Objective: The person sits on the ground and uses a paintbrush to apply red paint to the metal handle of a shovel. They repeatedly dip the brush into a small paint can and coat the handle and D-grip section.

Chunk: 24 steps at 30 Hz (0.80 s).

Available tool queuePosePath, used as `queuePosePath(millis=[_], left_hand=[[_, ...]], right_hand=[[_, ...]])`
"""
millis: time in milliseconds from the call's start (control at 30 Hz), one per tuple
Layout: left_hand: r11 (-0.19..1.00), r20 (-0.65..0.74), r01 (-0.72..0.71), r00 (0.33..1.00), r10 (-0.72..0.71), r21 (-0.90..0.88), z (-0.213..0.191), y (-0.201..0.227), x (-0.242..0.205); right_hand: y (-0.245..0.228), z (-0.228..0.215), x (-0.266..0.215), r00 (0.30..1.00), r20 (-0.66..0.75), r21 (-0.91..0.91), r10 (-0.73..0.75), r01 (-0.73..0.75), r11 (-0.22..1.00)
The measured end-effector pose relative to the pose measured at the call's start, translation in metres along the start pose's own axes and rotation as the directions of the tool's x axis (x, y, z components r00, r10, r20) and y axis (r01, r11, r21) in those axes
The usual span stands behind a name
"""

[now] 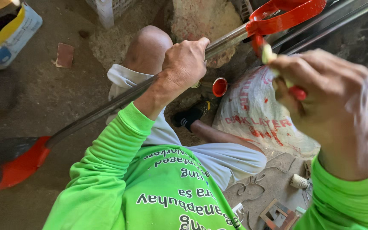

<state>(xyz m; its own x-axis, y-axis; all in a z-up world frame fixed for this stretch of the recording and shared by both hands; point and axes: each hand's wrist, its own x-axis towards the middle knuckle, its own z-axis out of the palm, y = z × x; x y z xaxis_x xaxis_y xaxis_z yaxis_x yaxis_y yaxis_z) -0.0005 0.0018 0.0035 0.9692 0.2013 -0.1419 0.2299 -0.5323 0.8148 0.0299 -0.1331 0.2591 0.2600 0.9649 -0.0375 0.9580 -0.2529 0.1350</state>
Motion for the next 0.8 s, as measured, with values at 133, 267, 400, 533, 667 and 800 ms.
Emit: queuePosePath(millis=[133,267,400,533,667,800], left_hand=[[0.998,-0.028,-0.021,0.999,0.020,-0.064,-0.005,0.002,-0.005],[0.981,0.046,0.024,0.999,-0.015,-0.190,-0.014,0.001,-0.008],[0.955,0.118,-0.049,0.989,0.086,-0.292,-0.026,-0.003,-0.004],[0.933,0.108,-0.090,0.985,0.136,-0.349,-0.032,-0.003,-0.007],[0.962,-0.016,-0.087,0.996,0.086,-0.258,-0.026,0.002,-0.019],[0.974,-0.087,-0.095,0.993,0.079,-0.204,-0.024,0.006,-0.023]], right_hand=[[-0.006,-0.001,-0.024,0.995,-0.017,0.069,0.100,-0.099,0.993],[-0.013,-0.004,-0.050,0.961,-0.074,0.208,0.265,-0.245,0.947],[-0.018,-0.006,-0.073,0.910,-0.118,0.331,0.398,-0.341,0.880],[-0.018,-0.006,-0.094,0.894,-0.222,0.413,0.389,-0.275,0.868],[-0.006,-0.006,-0.102,0.905,-0.325,0.410,0.275,-0.127,0.903],[-0.005,-0.003,-0.090,0.893,-0.345,0.385,0.288,-0.146,0.911]])
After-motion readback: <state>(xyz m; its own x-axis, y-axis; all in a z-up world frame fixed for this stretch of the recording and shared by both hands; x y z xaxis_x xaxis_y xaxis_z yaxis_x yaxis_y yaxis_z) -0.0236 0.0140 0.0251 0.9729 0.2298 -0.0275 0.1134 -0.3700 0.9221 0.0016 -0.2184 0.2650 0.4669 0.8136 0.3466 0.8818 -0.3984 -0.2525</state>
